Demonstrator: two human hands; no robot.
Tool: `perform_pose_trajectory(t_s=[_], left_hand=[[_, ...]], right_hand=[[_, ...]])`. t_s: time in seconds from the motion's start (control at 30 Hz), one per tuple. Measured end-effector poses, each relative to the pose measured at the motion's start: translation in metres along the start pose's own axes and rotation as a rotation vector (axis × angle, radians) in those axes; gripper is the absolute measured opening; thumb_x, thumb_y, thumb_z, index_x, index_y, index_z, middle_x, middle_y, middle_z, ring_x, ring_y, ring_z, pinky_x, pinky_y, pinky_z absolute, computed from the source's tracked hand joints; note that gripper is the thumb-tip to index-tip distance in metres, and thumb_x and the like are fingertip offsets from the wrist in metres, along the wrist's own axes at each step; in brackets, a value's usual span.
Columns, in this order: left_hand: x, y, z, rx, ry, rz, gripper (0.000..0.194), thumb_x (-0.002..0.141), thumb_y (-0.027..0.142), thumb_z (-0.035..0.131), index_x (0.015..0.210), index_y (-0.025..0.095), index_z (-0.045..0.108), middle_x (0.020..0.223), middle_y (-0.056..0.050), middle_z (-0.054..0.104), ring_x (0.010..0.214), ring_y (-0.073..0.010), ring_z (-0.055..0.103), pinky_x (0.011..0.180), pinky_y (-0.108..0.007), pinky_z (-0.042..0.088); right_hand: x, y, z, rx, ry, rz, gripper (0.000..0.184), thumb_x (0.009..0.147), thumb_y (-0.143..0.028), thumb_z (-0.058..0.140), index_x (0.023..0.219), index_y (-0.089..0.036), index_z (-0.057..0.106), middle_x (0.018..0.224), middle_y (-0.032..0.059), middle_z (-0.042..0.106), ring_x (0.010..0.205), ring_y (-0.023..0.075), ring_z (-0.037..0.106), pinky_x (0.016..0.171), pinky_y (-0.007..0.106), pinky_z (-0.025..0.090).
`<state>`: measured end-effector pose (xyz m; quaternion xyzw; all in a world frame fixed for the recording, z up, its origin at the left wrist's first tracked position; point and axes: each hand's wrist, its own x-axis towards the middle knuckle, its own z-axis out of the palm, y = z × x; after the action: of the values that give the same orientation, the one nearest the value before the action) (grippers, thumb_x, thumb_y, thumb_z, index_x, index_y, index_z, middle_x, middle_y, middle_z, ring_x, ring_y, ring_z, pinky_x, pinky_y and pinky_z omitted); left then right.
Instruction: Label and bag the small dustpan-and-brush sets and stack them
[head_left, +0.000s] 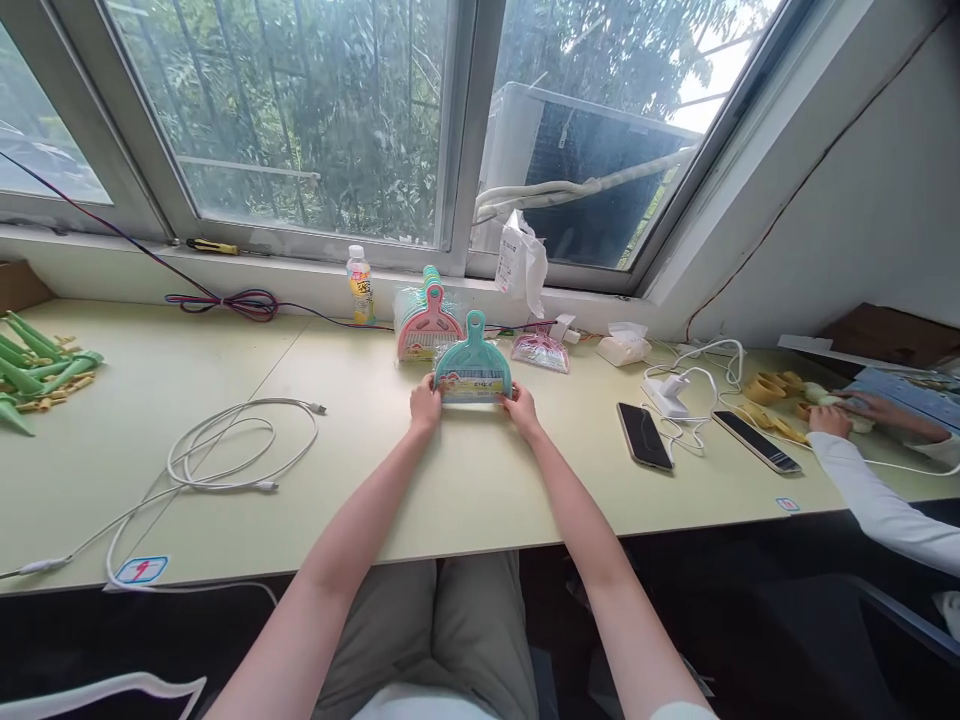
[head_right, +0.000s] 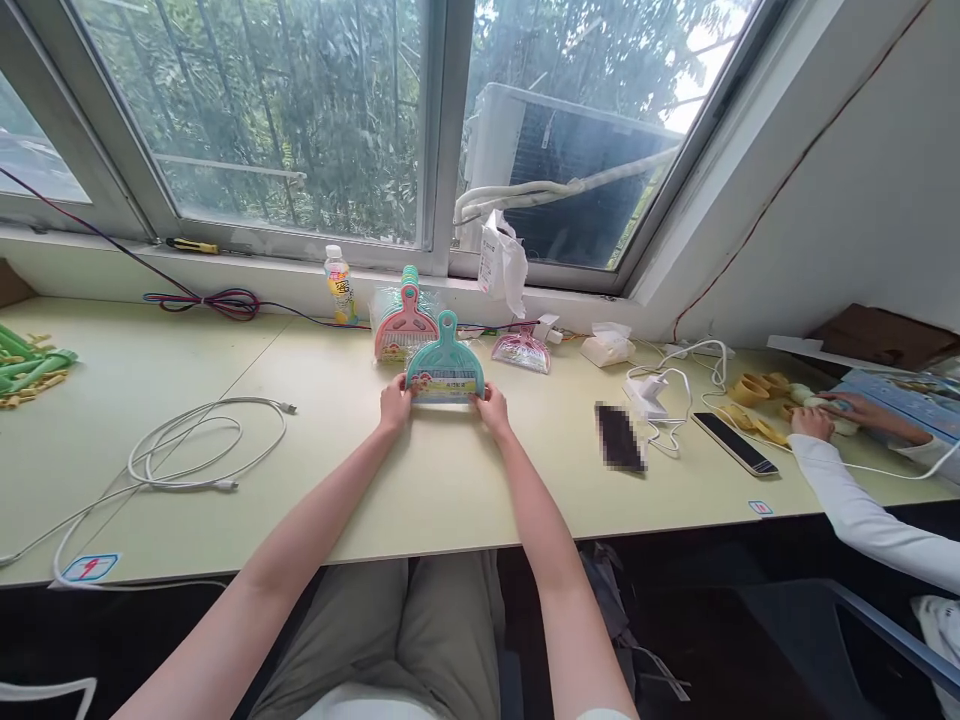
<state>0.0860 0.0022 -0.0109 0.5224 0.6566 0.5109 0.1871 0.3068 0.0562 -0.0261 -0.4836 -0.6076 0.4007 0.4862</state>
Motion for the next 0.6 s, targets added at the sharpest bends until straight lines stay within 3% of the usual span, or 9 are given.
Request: perform_pose_trajectory(t_s=[0.2, 0.47, 0.6], left_hand=[[0.013, -0.011, -0.012, 0.042, 0.045, 0.051, 0.03, 0.084, 0.014, 0.053, 0.11, 0.017, 0.069, 0.111, -0.012, 0.069, 0.09, -0.0235, 0.063, 0.087, -0.036, 0.047], [0.055, -0.035, -0.04, 0.164, 0.18, 0.031, 0.023, 0.085, 0.02, 0.058, 0.104, 0.02, 0.071, 0.101, -0.011, 0.066, 0.089, -0.0245, 0.063, 0.085, -0.035, 0.046], [0.076, -0.045, -0.046, 0.177, 0.191, 0.001, 0.025, 0.085, 0.018, 0.057, 0.107, 0.019, 0.069, 0.103, -0.012, 0.065, 0.083, -0.0225, 0.063, 0.083, -0.034, 0.046]], right_hand=[[0.008, 0.0, 0.012, -0.334, 0.081, -0.128, 0.02, 0.071, -0.033, 0.068, 0.087, -0.021, 0.071, 0.095, 0.0042, 0.074, 0.078, 0.0195, 0.065, 0.077, 0.032, 0.051], [0.05, -0.007, 0.079, -0.56, 0.131, -0.217, 0.014, 0.085, -0.026, 0.058, 0.09, -0.021, 0.069, 0.098, 0.0069, 0.07, 0.076, 0.0176, 0.062, 0.075, 0.029, 0.047], [0.072, -0.007, 0.103, -0.536, 0.167, -0.236, 0.018, 0.086, -0.022, 0.057, 0.1, -0.02, 0.068, 0.104, 0.0072, 0.069, 0.081, 0.0184, 0.063, 0.077, 0.03, 0.046]])
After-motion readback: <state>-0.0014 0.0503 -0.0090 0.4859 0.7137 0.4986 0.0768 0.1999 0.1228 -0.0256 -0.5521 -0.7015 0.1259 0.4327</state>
